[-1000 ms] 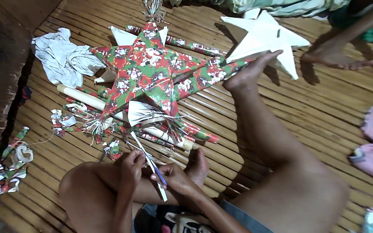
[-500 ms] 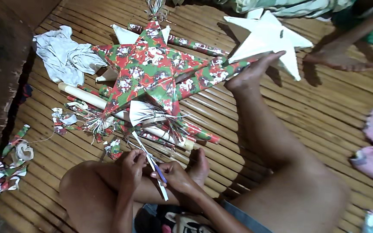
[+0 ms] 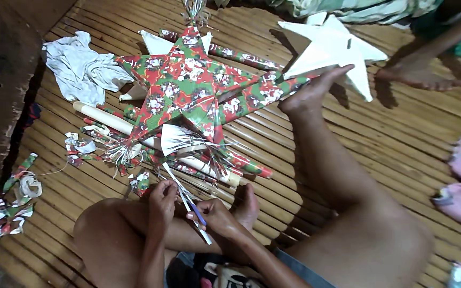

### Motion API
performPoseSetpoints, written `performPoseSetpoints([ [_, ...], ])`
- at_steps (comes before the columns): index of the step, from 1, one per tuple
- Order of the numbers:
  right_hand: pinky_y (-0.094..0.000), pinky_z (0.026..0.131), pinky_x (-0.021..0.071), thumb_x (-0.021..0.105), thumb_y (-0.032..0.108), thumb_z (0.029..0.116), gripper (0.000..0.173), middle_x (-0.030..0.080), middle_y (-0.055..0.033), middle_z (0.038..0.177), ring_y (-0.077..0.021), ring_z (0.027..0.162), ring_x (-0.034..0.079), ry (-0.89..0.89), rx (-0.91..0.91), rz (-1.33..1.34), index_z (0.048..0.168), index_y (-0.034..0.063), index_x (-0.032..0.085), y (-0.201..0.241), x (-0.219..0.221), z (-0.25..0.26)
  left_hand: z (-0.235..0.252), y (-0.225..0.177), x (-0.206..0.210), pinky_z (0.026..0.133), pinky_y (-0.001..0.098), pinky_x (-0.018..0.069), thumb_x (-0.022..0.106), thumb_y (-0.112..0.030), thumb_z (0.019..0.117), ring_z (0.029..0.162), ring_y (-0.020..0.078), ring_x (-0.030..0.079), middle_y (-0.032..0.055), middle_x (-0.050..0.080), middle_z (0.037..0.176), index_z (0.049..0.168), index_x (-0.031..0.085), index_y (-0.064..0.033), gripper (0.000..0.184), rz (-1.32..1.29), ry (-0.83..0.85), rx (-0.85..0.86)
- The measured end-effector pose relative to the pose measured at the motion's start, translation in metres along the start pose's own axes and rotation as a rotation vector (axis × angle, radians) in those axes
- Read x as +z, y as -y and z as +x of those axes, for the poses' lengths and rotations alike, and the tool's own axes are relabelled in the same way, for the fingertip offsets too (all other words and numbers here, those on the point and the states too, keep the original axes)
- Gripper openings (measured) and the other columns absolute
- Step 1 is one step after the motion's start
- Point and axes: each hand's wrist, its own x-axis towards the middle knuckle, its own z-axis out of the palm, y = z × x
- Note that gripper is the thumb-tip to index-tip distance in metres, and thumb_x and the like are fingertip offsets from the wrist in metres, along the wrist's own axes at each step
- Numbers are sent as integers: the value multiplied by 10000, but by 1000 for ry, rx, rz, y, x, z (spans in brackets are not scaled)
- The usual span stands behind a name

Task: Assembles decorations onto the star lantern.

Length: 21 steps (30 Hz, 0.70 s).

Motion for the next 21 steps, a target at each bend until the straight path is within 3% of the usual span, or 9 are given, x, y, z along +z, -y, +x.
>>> performPoseSetpoints([
  [3, -172, 525, 473, 738, 242, 939, 301, 587, 79, 590, 7, 508, 552, 5, -8, 15, 708, 102, 604, 0, 1, 1, 1, 1, 0, 692, 237, 549, 520, -54, 1034, 737, 69, 627, 43, 624, 855, 1034, 636, 35, 146, -3, -21, -5],
  [8, -177, 514, 474, 741, 230, 937, 299, 586, 74, 580, 2, 499, 551, 24, -9, 55, 708, 102, 597, -1, 2, 0, 4, -3, 1, 695, 261, 555, 506, -98, 1058, 776, 93, 639, 97, 632, 973, 1190, 601, 58, 225, -75, -107, -38],
  [21, -166, 514, 447, 721, 276, 946, 307, 590, 82, 591, 16, 511, 541, 51, -24, 51, 713, 107, 614, 0, 1, 3, 8, -5, -5, 690, 243, 562, 525, -67, 1045, 722, 75, 637, 57, 630, 860, 1058, 630, 45, 154, -121, -117, -20],
])
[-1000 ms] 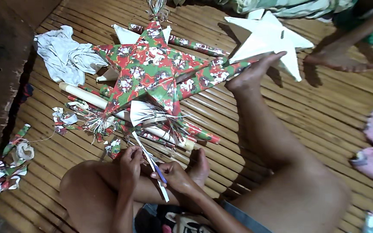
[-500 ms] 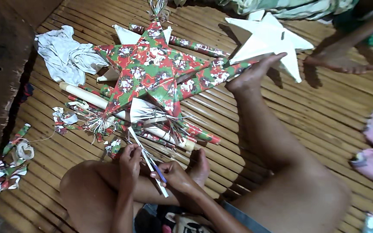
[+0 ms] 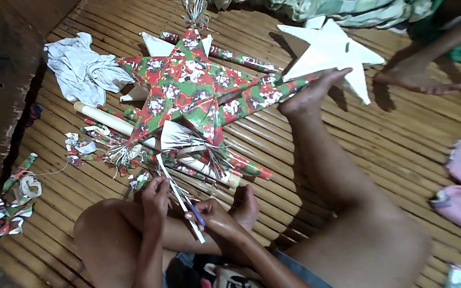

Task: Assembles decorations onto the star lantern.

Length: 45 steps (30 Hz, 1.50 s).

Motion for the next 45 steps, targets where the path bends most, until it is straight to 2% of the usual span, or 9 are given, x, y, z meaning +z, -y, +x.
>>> performPoseSetpoints([
  [4, -156, 525, 457, 709, 267, 947, 269, 611, 89, 626, 26, 538, 553, 38, -39, 41, 742, 109, 636, 1, 0, 2, -2, 0, -3, 675, 227, 555, 514, -62, 1044, 701, 67, 633, 32, 622, 809, 1025, 632, 32, 152, 30, 38, 4],
  [11, -146, 534, 466, 690, 260, 948, 233, 626, 100, 656, 37, 553, 556, 85, -73, 75, 770, 112, 670, 4, -3, -3, -3, 0, -8, 680, 222, 547, 500, -68, 1044, 716, 58, 627, 23, 619, 820, 997, 623, 15, 156, 29, 91, 11],
  [23, -126, 487, 412, 677, 226, 965, 229, 633, 107, 648, 59, 526, 530, 87, -69, 79, 769, 108, 668, 10, 0, 9, -6, 0, -11, 670, 214, 542, 510, -64, 1035, 698, 48, 623, 15, 626, 819, 1005, 625, 17, 144, 75, 143, 40],
  [27, -123, 500, 427, 644, 203, 974, 200, 650, 104, 681, 56, 542, 539, 67, -65, 133, 798, 112, 676, 11, -8, -1, -6, -2, -11, 661, 207, 542, 505, -57, 1041, 692, 45, 617, 15, 609, 818, 1009, 621, 19, 142, 62, 121, 15],
  [31, -119, 474, 401, 629, 214, 965, 187, 657, 109, 666, 60, 517, 525, 120, -50, 190, 800, 144, 683, 11, -14, -14, -7, -1, -10, 680, 211, 546, 506, -59, 1043, 726, 48, 635, 28, 650, 865, 1010, 623, 17, 144, 56, 123, 25],
  [34, -118, 469, 391, 640, 217, 963, 166, 655, 118, 661, 63, 507, 517, 169, -38, 200, 819, 153, 693, 12, -13, -13, -9, -1, -9, 680, 202, 551, 504, -57, 1040, 719, 34, 642, 2, 660, 843, 1002, 628, 9, 145, 52, 122, 38],
  [40, -119, 449, 359, 633, 222, 980, 207, 645, 108, 643, 65, 482, 486, 173, 1, 177, 801, 136, 688, 10, -8, -2, -9, 2, -11, 715, 231, 570, 504, -61, 1041, 756, 68, 674, 38, 683, 858, 1018, 630, 23, 153, 54, 134, 30],
  [45, -122, 478, 406, 642, 212, 981, 210, 649, 95, 679, 55, 528, 528, 119, -32, 177, 798, 111, 674, 12, -1, 3, -10, 1, -11, 703, 212, 561, 538, -51, 1027, 733, 45, 661, 21, 686, 844, 1003, 648, 18, 132, 78, 144, 48],
])
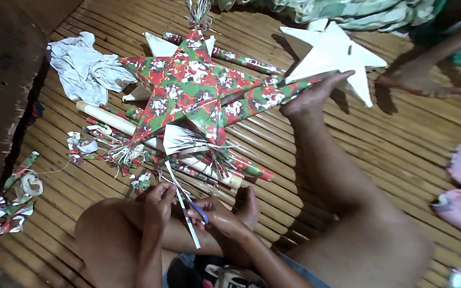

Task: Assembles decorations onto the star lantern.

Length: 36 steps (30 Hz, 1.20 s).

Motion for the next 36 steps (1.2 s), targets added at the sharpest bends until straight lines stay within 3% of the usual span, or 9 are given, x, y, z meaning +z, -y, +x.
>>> performPoseSetpoints([
  [10, -131, 474, 400, 668, 193, 978, 240, 636, 74, 641, 44, 518, 532, -98, -19, -75, 764, 84, 659, 2, 8, 16, 1, 4, 0, 700, 216, 547, 542, -73, 1022, 744, 41, 639, 28, 646, 868, 1017, 643, 21, 138, 29, 6, 33],
  [17, -126, 475, 407, 630, 188, 993, 228, 642, 80, 663, 45, 529, 539, -48, -22, -21, 789, 91, 657, 7, 8, 20, 0, 6, 0, 715, 213, 552, 567, -61, 1007, 747, 31, 638, 23, 653, 863, 991, 659, 15, 120, 67, -26, 60],
  [23, -123, 455, 381, 634, 212, 980, 207, 662, 85, 674, 53, 510, 519, -14, -42, 46, 813, 102, 688, 2, 8, 25, -1, 3, -8, 727, 225, 545, 640, -121, 971, 767, 35, 649, 36, 690, 902, 1037, 683, 2, 146, 217, -69, 122],
  [29, -124, 452, 369, 622, 212, 987, 213, 655, 85, 656, 50, 498, 509, -5, -53, 78, 818, 103, 691, 0, 10, 29, 23, -15, -24, 760, 291, 558, 565, -145, 1036, 863, 119, 677, 108, 684, 1023, 1197, 618, 24, 240, 106, -110, 10],
  [36, -124, 453, 374, 614, 193, 989, 208, 657, 83, 655, 51, 501, 513, -26, -49, 74, 822, 95, 690, 1, 15, 30, 53, -30, -25, 775, 301, 546, 561, -146, 1055, 829, 131, 661, 106, 679, 967, 1148, 658, 25, 218, 170, -76, -96],
])
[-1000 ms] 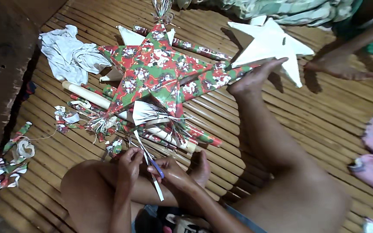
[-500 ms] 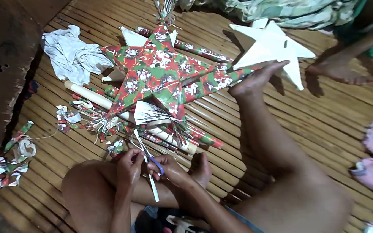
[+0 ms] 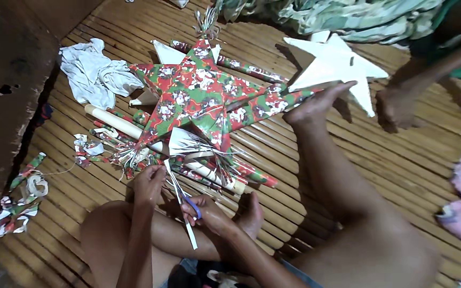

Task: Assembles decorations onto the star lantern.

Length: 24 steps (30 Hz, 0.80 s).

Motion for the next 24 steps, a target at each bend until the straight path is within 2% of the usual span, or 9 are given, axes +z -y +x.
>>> performPoseSetpoints([
  [5, -122, 447, 365, 609, 193, 995, 218, 654, 85, 652, 56, 500, 509, -13, 13, 8, 815, 96, 687, -1, 0, -1, 2, 2, 6, 747, 284, 536, 588, -138, 1041, 772, 101, 640, 70, 667, 881, 1064, 678, 13, 177, 8, 14, 15],
  [11, -124, 445, 369, 615, 183, 989, 227, 657, 82, 644, 51, 491, 512, -35, 17, 22, 790, 100, 684, -2, 2, -1, 0, 1, 6, 736, 263, 541, 600, -117, 1030, 774, 89, 652, 70, 673, 888, 1054, 671, 12, 149, 26, -13, 50],
  [18, -123, 452, 375, 632, 181, 984, 184, 666, 73, 670, 50, 503, 519, -37, -8, 25, 849, 78, 700, -3, 3, 1, -4, 5, 5, 766, 316, 537, 615, -148, 1023, 801, 111, 651, 75, 676, 920, 1044, 679, -5, 158, 156, -31, 120],
  [24, -119, 445, 362, 628, 183, 992, 204, 658, 76, 665, 55, 499, 508, -35, -2, 8, 823, 86, 689, 0, 3, 3, -7, 7, 4, 798, 380, 531, 587, -164, 1035, 825, 157, 657, 94, 683, 923, 1056, 689, -2, 193, 235, -27, 204],
])
